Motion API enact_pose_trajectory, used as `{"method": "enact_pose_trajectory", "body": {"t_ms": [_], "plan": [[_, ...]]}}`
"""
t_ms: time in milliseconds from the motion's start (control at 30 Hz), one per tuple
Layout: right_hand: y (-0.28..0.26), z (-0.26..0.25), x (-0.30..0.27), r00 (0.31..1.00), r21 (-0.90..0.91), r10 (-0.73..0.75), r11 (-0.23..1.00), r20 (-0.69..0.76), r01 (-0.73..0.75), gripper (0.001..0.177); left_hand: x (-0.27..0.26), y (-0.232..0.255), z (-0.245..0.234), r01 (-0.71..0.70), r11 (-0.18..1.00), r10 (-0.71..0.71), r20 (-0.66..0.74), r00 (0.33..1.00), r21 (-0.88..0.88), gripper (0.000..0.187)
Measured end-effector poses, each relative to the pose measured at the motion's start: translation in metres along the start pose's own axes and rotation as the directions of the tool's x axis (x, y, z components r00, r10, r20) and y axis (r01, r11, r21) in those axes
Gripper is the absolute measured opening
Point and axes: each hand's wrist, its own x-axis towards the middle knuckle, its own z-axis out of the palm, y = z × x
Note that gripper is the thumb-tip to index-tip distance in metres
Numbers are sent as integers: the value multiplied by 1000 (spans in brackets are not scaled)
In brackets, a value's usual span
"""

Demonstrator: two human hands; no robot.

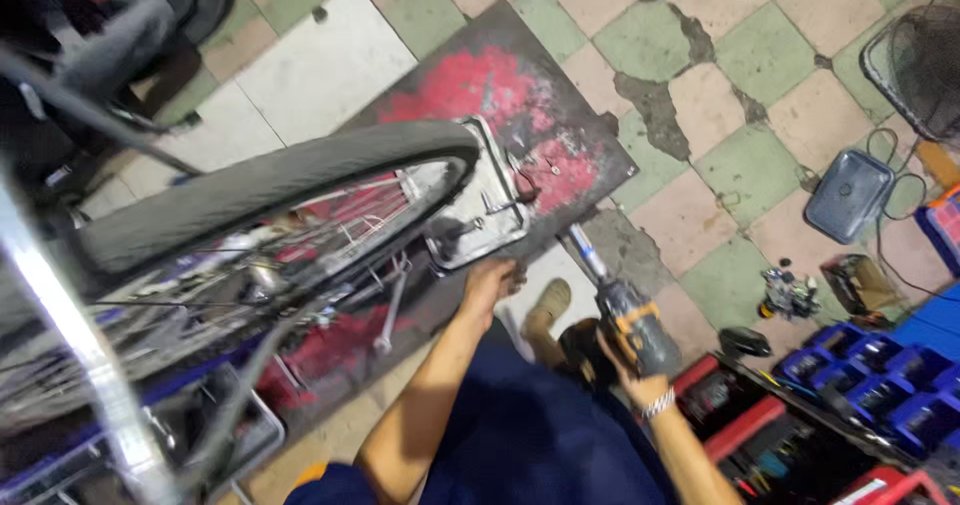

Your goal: The person works on a blue bicycle mounted upside down on a repair stand. They use a wrench to tighten the rear axle nuts and a power drill to secure the wheel. The person also adjusts the chain and spins the rear wheel to check alignment.

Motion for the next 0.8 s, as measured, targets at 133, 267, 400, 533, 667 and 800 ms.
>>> {"method": "enact_pose_trajectory", "body": {"t_ms": [133,267,400,533,667,800], "plan": [[42,-34,63,994,199,75,976,85,-91,33,22,-17,59,88,996,-89,-77,993,-17,23],[77,-34,145,986,74,-46,997,158,35,35,82,-38,90,111,990,-114,-36,993,-92,18],[111,4,230,958,-127,-88,984,273,127,40,202,-89,71,-56,962,-72,-445,892,-268,23],[141,60,328,949,-117,-171,971,263,207,31,265,-127,15,358,886,-42,-720,692,293,72],[183,114,365,932,88,-225,974,284,208,34,301,-154,-21,322,945,-101,-880,464,62,50],[244,165,359,942,12,-46,999,334,45,28,307,-179,-31,-17,915,-351,-816,460,-403,30]]}}
